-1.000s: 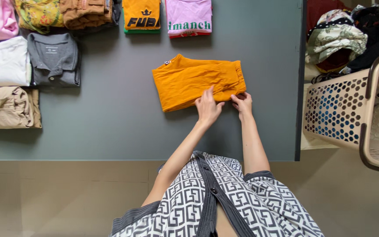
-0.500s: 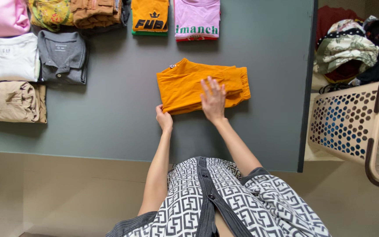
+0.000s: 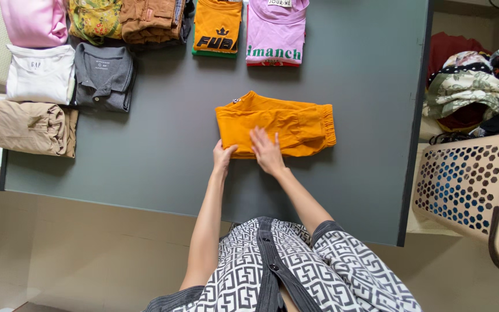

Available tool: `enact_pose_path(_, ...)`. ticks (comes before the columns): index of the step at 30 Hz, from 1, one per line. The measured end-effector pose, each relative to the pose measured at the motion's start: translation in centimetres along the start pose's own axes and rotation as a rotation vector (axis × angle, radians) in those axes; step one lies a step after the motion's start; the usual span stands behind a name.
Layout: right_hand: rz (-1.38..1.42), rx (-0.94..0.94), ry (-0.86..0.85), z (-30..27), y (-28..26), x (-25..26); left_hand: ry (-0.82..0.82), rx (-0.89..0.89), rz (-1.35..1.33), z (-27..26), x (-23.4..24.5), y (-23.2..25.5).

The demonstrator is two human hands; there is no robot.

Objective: The person folds multiple clean garments one by one on a table. They pick up each item from a laundry basket, lay it flat, fold it neatly, and place it into a growing stack of folded clothes.

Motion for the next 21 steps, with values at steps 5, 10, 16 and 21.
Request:
enact_pose_path(5,0.656,-0.078,0.029,-0.8,3.6,-3.2,0.015,-0.194,0.492,-3.4,-7.5,6.2)
enact_pose_path(10,1.466,-0.56,0.145,-2.7,15.5,1.5,-0.001,-0.485,0.708,-10.0,-18.9,10.9)
enact_pose_path(16,0.381,-0.662,0.407,-7.0,24.6,11.0,-0.109,-0.694,0.762,-12.8,-29.4,9.3)
enact_pose_path(21,1.427,-0.857,0.17,-8.7,25.0,4.2,-0.182,-0.744,0.832,-12.0,-32.4,5.6)
Point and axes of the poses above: each hand's wrist, its own z-axis towards the middle knuckle, its own x-axis out of the back of the hand, y = z × x, the point moved 8 cm from there along z, towards the middle knuckle, and after that the axes turned 1 degree about z, right-handed, at the moved point
